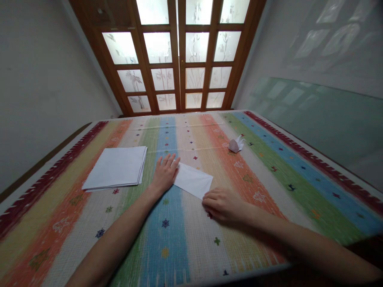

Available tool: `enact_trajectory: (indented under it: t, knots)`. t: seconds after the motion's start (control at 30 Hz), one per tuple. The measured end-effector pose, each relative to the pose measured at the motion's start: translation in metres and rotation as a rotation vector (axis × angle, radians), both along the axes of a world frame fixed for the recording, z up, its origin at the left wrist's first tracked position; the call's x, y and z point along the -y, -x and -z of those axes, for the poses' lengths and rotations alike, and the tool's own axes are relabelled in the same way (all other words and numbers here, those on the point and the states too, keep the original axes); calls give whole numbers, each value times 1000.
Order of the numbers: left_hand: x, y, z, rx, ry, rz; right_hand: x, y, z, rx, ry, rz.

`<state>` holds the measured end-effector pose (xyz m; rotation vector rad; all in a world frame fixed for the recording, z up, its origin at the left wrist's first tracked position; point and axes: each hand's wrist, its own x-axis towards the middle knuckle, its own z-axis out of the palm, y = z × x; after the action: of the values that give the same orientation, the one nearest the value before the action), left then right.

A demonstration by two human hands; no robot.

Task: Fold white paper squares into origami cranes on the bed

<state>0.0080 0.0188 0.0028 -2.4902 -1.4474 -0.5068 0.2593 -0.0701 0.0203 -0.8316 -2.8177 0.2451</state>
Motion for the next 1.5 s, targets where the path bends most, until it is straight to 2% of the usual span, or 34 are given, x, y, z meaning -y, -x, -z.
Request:
enact_trajectory:
  t: [0.07, 0.17, 0.27, 0.43, 0.63, 0.77, 1.07, 1.17, 1.33, 1.5]
  knots:
    - [10, -2, -5, 10, -22, 155, -4, 8, 3, 68, -101, -3]
    - [28, -7, -11, -17, 56, 374, -7, 15, 6, 143, -224, -36]
    - [43, -12, -11, -58, 112, 475, -8, 18, 7, 175, -272, -39]
    - [45, -15, -1, -186, 1, 530, -17, 17, 6, 124, -186, -6]
    - [42, -14, 2, -320, -97, 624, -50, 0, -2, -69, 3, 78]
    - [44, -13, 0, -314, -81, 631, -60, -9, 2, -145, 97, 131]
    - [44, -10, 3, -268, -136, 607, -56, -16, 10, -203, 182, 146]
    - [41, -7, 7, -136, -117, 510, -56, -17, 11, -242, 165, 190]
    - [37, -4, 10, 136, 22, 341, -57, -11, 12, -242, 94, 356]
    - [36, -11, 9, 287, 150, 207, -60, -5, 13, -193, 57, 485]
